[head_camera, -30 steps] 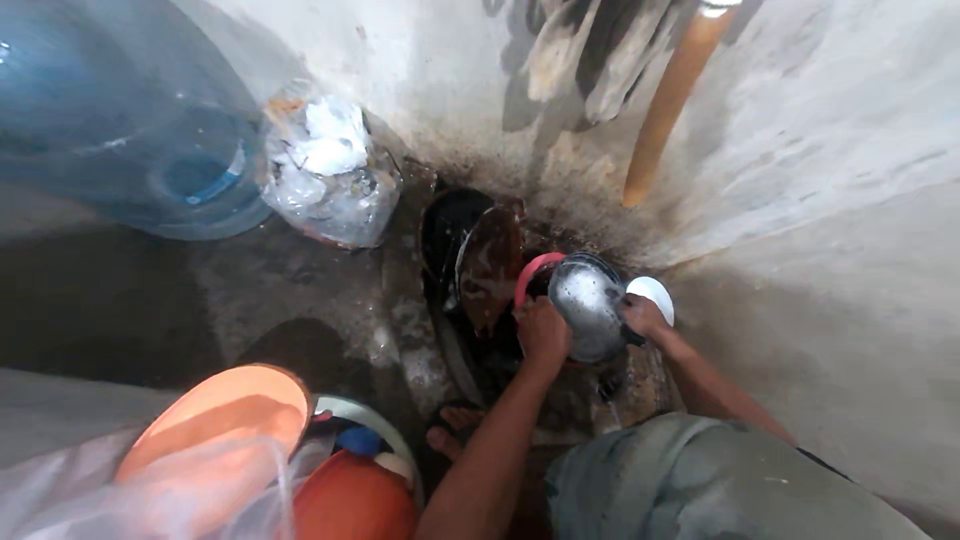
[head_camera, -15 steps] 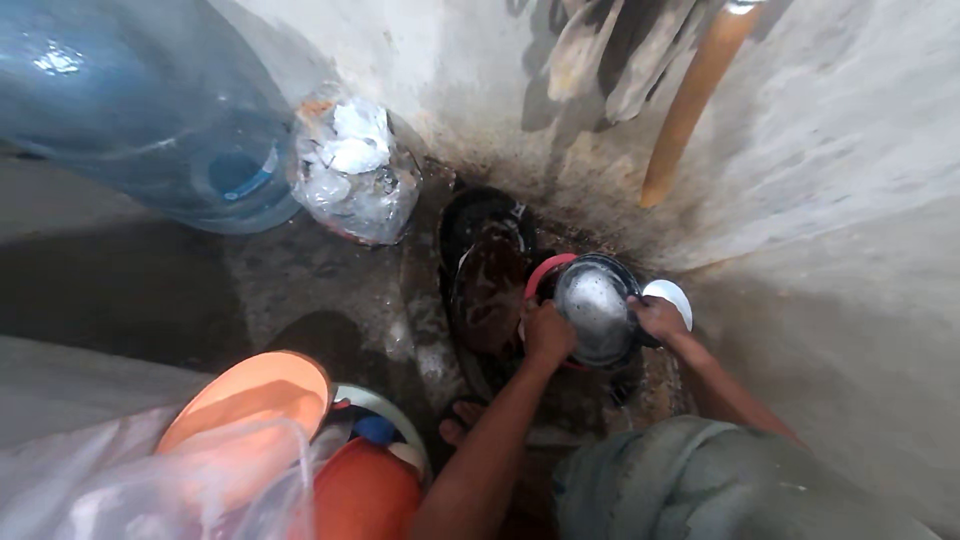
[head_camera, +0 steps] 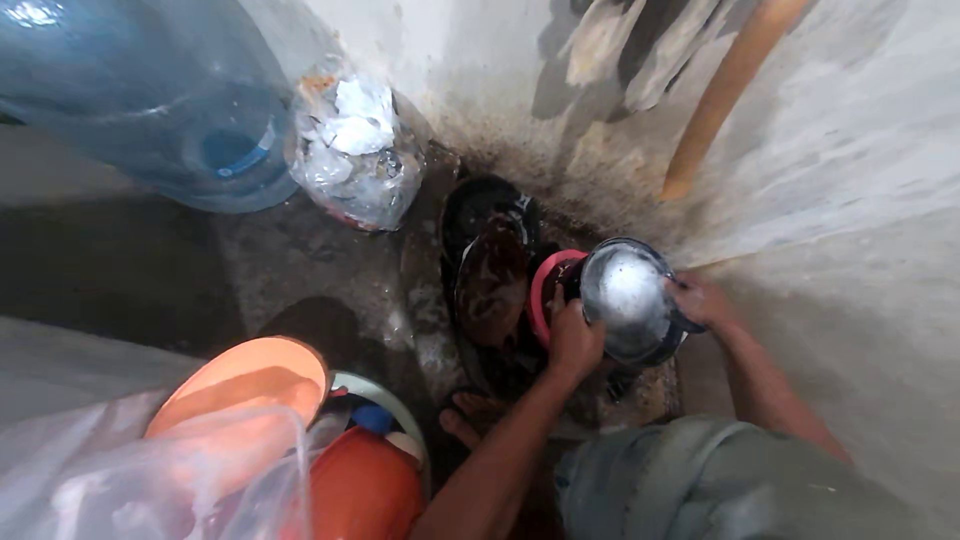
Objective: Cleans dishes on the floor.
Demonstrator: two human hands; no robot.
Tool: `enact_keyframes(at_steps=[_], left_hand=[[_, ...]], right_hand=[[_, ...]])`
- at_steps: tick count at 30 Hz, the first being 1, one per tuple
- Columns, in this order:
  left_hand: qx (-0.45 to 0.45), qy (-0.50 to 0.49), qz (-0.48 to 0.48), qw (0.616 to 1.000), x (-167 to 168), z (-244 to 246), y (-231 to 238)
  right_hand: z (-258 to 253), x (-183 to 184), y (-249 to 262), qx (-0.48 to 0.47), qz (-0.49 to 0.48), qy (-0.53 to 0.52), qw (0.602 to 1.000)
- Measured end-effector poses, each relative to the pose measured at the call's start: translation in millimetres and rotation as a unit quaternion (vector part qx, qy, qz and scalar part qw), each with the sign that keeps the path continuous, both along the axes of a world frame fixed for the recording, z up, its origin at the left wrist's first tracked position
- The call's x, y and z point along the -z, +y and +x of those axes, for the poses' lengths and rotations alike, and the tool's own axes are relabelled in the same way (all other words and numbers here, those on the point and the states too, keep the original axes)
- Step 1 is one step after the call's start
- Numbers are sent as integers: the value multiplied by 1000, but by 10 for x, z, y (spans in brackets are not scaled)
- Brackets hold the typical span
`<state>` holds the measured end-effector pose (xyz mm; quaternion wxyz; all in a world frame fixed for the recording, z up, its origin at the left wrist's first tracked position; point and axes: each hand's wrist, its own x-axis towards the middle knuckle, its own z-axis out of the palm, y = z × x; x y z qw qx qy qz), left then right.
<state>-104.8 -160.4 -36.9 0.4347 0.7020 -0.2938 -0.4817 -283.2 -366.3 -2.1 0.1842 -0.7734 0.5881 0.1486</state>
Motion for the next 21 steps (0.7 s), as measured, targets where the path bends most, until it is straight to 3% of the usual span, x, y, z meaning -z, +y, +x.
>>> enact_keyframes(at_steps=[5,10,15,21], left_hand=[[-26,68,1,997,-50,-173,154],[-15,113,29,993,-174,-255,240],[76,98,91,988,-275,-267,255],[113,118,101,981,-160,-341,196]], right_hand=[[100,-392,12,-71,-45,50,995],[93,-698,107,-55,-49,80,994],[-104,-746,78,-56,-35,129,989],[-207,-801,96,-45,-19,185,981]])
